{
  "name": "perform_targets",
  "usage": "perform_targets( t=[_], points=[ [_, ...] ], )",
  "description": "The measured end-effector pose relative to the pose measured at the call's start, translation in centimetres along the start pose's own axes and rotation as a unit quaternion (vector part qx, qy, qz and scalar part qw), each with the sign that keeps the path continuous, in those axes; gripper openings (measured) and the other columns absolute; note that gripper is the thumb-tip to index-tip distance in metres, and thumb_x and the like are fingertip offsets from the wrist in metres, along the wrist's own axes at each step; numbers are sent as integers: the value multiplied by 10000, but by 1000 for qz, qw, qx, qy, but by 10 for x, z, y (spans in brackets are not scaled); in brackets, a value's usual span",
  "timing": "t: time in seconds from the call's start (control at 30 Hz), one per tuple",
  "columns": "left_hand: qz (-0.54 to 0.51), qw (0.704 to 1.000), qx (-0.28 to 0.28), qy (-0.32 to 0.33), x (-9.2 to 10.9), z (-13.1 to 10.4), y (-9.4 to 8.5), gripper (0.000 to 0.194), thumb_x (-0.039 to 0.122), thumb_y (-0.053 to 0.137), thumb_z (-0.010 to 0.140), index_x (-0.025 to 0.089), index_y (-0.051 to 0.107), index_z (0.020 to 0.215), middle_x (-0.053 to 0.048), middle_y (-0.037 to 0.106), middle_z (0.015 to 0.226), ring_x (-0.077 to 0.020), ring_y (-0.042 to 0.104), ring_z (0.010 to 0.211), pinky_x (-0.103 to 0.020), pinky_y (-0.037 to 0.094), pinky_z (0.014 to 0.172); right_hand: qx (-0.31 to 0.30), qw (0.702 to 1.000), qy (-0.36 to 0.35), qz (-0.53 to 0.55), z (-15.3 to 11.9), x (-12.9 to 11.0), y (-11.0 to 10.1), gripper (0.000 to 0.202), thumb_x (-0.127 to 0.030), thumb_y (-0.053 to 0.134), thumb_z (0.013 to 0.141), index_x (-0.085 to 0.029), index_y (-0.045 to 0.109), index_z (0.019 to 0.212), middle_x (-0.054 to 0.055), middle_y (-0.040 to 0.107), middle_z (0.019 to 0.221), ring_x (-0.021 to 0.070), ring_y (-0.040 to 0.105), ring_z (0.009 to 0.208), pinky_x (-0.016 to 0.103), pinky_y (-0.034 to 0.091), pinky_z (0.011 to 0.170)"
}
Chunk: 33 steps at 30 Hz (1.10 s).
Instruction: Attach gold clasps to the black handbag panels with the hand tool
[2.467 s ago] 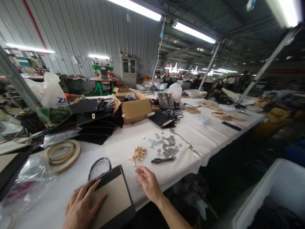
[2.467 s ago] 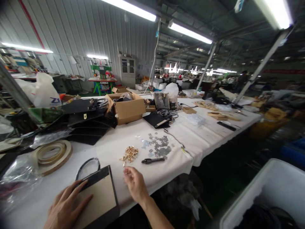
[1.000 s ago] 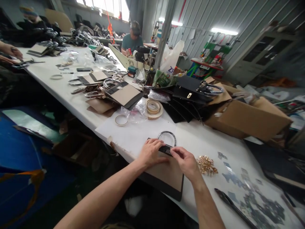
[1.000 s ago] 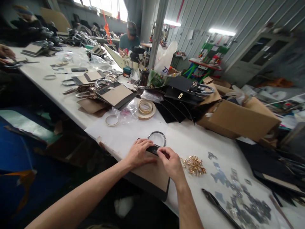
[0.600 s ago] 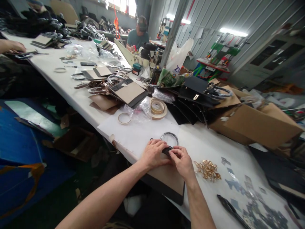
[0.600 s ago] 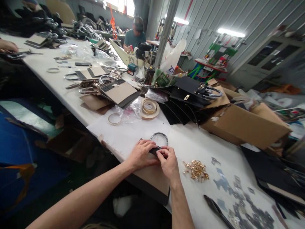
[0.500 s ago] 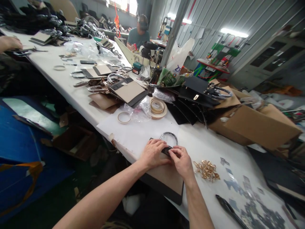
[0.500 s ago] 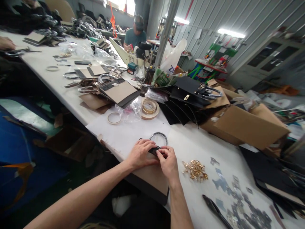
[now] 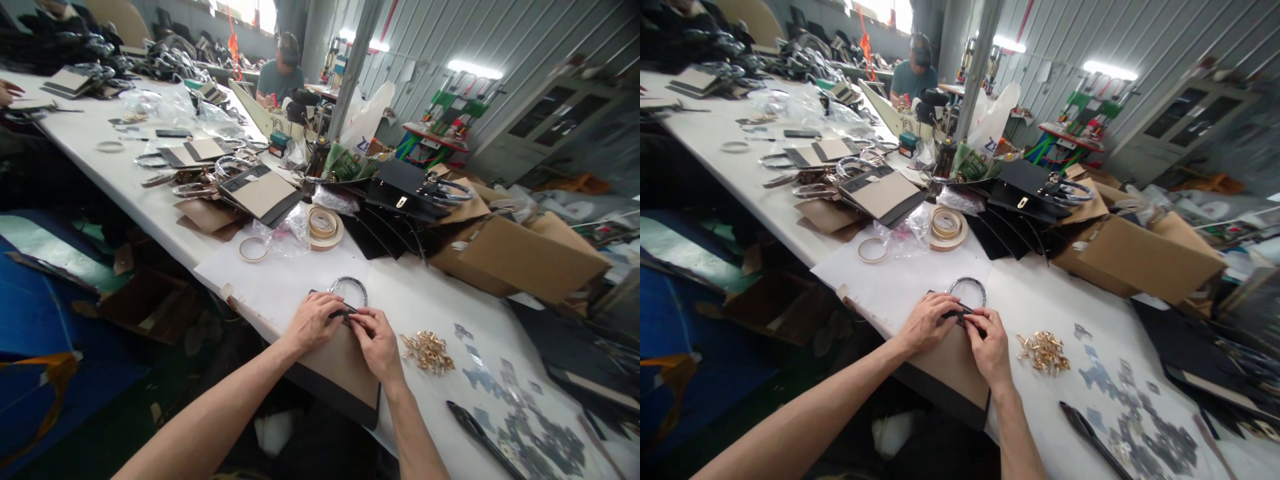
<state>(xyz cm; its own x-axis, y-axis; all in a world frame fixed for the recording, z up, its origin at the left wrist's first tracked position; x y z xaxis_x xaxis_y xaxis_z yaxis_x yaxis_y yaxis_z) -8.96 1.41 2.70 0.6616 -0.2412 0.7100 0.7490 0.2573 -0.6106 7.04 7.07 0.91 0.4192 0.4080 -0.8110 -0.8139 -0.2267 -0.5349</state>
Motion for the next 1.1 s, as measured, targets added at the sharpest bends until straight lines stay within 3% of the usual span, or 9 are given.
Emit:
perform_targets(
  t=[0.17, 0.33, 0.43, 0.7, 1.1],
  points=[
    [-14, 1000, 21, -12, -6, 2, 0, 147, 279, 621, 995, 271, 763, 1032, -30, 741, 1274, -226, 627, 1243, -424, 455, 1101, 6, 1000, 8, 7, 0, 3, -2, 232, -440, 689, 937, -239, 794, 984, 95, 645, 1158, 224, 690, 969, 369, 618, 867],
    [-8, 999, 37, -19, -7, 2, 2, 75, 236, 687, 942, 259, 754, 968, -23, 755, 1242, -229, 637, 1230, -428, 474, 1087, 15, 998, -50, -26, -2, -10, -4, 227, -413, 634, 977, -259, 800, 1000, 96, 666, 1110, 253, 662, 1075, 438, 582, 993],
    [3, 999, 38, -15, -6, 3, 2, 85, 224, 685, 932, 259, 756, 964, -35, 754, 1248, -238, 640, 1227, -441, 485, 1085, 13, 996, -73, -43, -3, -14, -4, 224, -395, 617, 993, -277, 803, 1035, 95, 671, 1086, 256, 658, 1069, 449, 582, 987],
    [7, 1000, 16, -17, -6, 4, 4, 99, 216, 669, 933, 250, 761, 945, -41, 758, 1236, -247, 648, 1208, -442, 506, 1053, 7, 998, -58, -30, -7, -10, -3, 194, -356, 630, 996, -272, 794, 1056, 76, 674, 1060, 233, 668, 1010, 398, 582, 932],
    [-47, 995, -14, -88, -21, 19, 7, 101, 166, 687, 862, 253, 739, 853, -21, 767, 1103, -227, 673, 1054, -386, 514, 999, -5, 993, -41, -107, -8, -16, 2, 262, -397, 562, 1028, -287, 782, 1119, 72, 687, 992, 248, 667, 935, 402, 571, 873]
  ],
)
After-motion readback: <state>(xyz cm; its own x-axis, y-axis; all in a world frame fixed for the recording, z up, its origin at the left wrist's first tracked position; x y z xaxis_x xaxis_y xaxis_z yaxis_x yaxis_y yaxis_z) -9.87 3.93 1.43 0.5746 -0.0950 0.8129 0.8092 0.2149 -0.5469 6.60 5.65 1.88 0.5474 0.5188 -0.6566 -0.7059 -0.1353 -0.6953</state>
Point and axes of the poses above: each hand's wrist, its own z-axis towards the middle knuckle, its own y-axis out of the palm, x = y × z, the point moved 9 cm from there along z, towards the middle knuckle
